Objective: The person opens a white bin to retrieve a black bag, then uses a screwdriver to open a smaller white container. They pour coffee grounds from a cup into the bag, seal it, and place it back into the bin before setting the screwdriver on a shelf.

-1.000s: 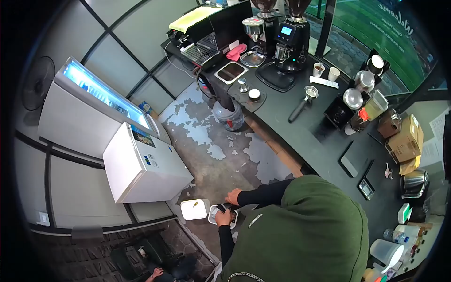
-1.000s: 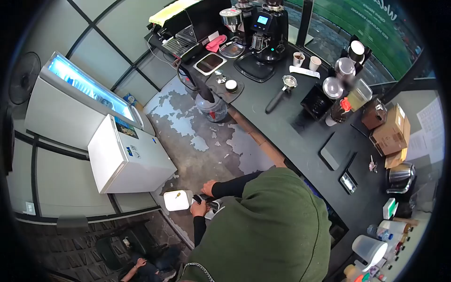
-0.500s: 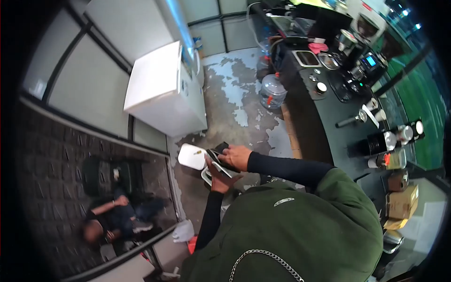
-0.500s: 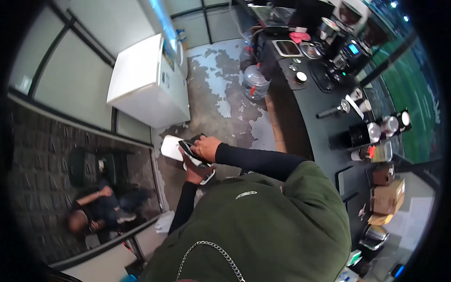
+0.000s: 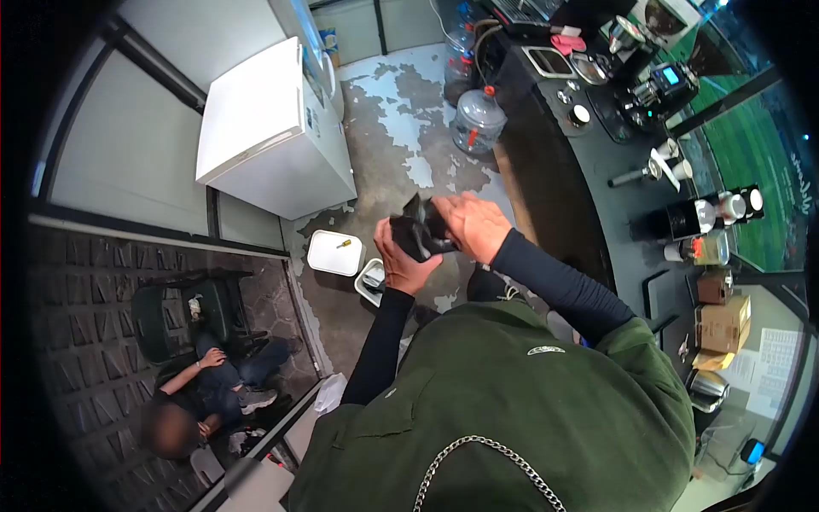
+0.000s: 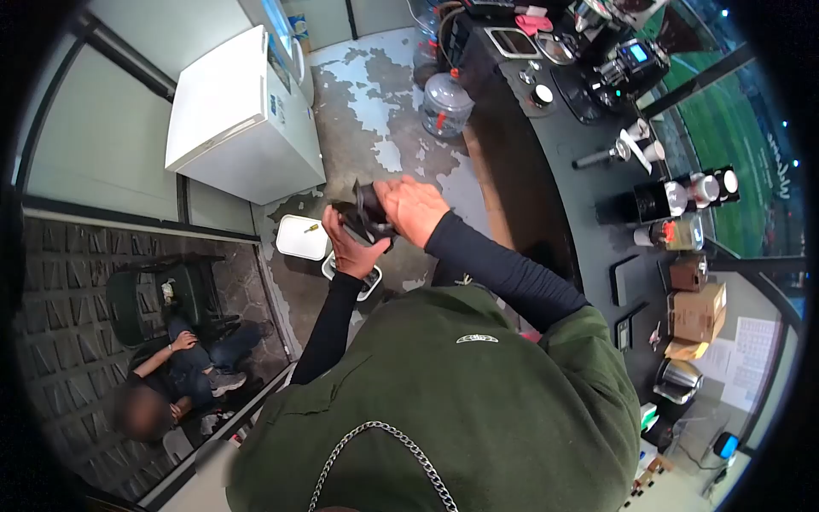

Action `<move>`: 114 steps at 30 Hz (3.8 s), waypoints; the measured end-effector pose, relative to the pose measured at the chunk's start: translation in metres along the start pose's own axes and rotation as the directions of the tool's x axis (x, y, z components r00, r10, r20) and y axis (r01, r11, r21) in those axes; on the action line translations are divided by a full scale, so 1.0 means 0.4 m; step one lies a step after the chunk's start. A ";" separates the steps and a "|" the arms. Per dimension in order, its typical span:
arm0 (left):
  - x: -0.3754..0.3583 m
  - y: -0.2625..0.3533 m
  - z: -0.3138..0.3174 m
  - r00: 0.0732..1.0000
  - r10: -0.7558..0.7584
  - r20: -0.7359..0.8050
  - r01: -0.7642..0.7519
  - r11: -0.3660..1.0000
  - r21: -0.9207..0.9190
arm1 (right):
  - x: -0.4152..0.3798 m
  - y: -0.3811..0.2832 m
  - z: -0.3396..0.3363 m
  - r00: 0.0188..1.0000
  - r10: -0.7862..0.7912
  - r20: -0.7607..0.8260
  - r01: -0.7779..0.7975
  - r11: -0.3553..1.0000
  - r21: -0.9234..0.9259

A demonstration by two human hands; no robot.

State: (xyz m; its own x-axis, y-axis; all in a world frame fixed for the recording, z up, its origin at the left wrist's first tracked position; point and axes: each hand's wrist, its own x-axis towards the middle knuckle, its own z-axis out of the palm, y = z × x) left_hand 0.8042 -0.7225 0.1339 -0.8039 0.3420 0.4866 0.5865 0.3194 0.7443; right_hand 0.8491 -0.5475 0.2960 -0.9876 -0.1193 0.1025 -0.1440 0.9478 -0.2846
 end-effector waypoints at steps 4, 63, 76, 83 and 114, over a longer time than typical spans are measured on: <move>0.022 0.012 0.043 0.997 0.016 0.073 -0.011 0.997 -0.071 | -0.020 0.073 -0.032 0.993 0.114 -0.030 -0.110 0.986 0.127; 1.195 0.077 0.716 0.582 0.699 0.415 -0.371 0.682 -0.630 | 0.250 0.791 -0.420 0.613 0.727 -0.310 -0.280 0.567 0.775; 1.077 0.015 0.637 0.689 -0.103 0.718 0.628 0.580 -0.519 | -0.596 1.614 -0.241 -0.579 0.708 -0.404 -0.709 -0.191 0.679; 1.050 -0.019 0.628 0.905 -0.042 0.424 0.232 0.883 -0.408 | -0.673 1.743 -0.153 -0.390 0.904 -0.174 -0.651 -0.137 0.747; 1.010 0.131 0.598 0.962 0.084 0.261 -0.046 0.988 -0.150 | -0.568 1.677 -0.274 -0.406 0.828 -0.386 -0.740 -0.049 0.671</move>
State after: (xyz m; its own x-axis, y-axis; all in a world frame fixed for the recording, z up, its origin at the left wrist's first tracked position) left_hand 0.5337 -0.3563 0.2600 -0.6976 0.5865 0.4114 0.6012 0.1670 0.7814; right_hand 0.9838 0.1476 0.1864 0.3057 0.9478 0.0908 0.6953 -0.1570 -0.7014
